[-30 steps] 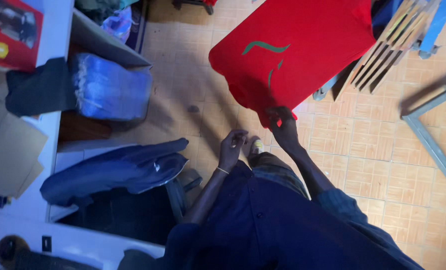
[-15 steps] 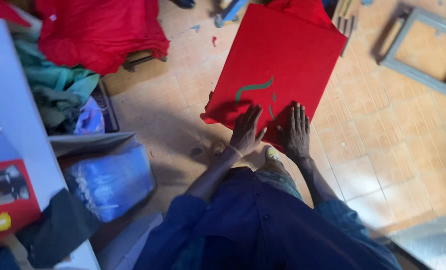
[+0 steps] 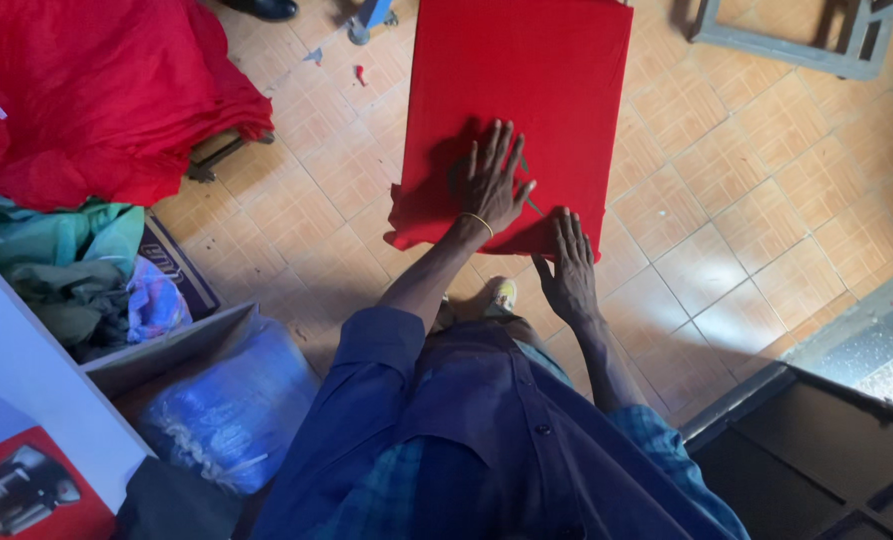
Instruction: The person repeatedly picks up red t-shirts from a table, folds them by hand, and hands them to another person. The shirts feature a printed logo. The process is repeated for multiple shirts throughout the clip.
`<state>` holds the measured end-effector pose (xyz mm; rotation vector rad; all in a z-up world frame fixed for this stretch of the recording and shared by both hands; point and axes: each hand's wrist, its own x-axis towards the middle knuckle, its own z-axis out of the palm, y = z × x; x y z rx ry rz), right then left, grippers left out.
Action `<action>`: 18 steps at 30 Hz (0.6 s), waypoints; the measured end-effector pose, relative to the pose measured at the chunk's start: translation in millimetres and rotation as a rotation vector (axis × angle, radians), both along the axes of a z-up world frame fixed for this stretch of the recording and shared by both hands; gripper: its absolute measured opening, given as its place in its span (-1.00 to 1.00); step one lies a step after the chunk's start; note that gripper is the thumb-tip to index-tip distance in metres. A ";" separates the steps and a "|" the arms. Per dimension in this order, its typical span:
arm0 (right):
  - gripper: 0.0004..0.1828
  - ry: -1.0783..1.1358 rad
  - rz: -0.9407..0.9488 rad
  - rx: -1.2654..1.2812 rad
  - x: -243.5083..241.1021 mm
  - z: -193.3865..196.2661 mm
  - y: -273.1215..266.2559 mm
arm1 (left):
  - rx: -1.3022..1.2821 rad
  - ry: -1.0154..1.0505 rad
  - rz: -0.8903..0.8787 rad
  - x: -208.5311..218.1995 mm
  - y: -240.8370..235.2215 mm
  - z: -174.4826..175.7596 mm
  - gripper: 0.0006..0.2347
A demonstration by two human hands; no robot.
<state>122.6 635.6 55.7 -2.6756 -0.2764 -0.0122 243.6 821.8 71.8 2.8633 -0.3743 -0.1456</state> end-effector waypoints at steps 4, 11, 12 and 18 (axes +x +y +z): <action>-0.20 -0.032 0.039 0.033 9.1 -0.5 -0.5 | 0.082 0.026 0.065 6.1 8.4 1.4 -0.39; -0.19 -0.030 0.142 0.000 21.3 12.8 6.7 | -0.043 -0.164 0.260 -47.2 37.2 -13.2 -0.36; -0.19 -0.018 0.149 0.006 27.6 23.7 13.8 | -0.035 -0.153 0.266 -63.2 40.0 -8.8 -0.36; -0.15 0.119 0.340 -0.082 55.7 24.9 30.8 | 0.081 -0.084 0.415 -123.8 48.1 3.2 -0.38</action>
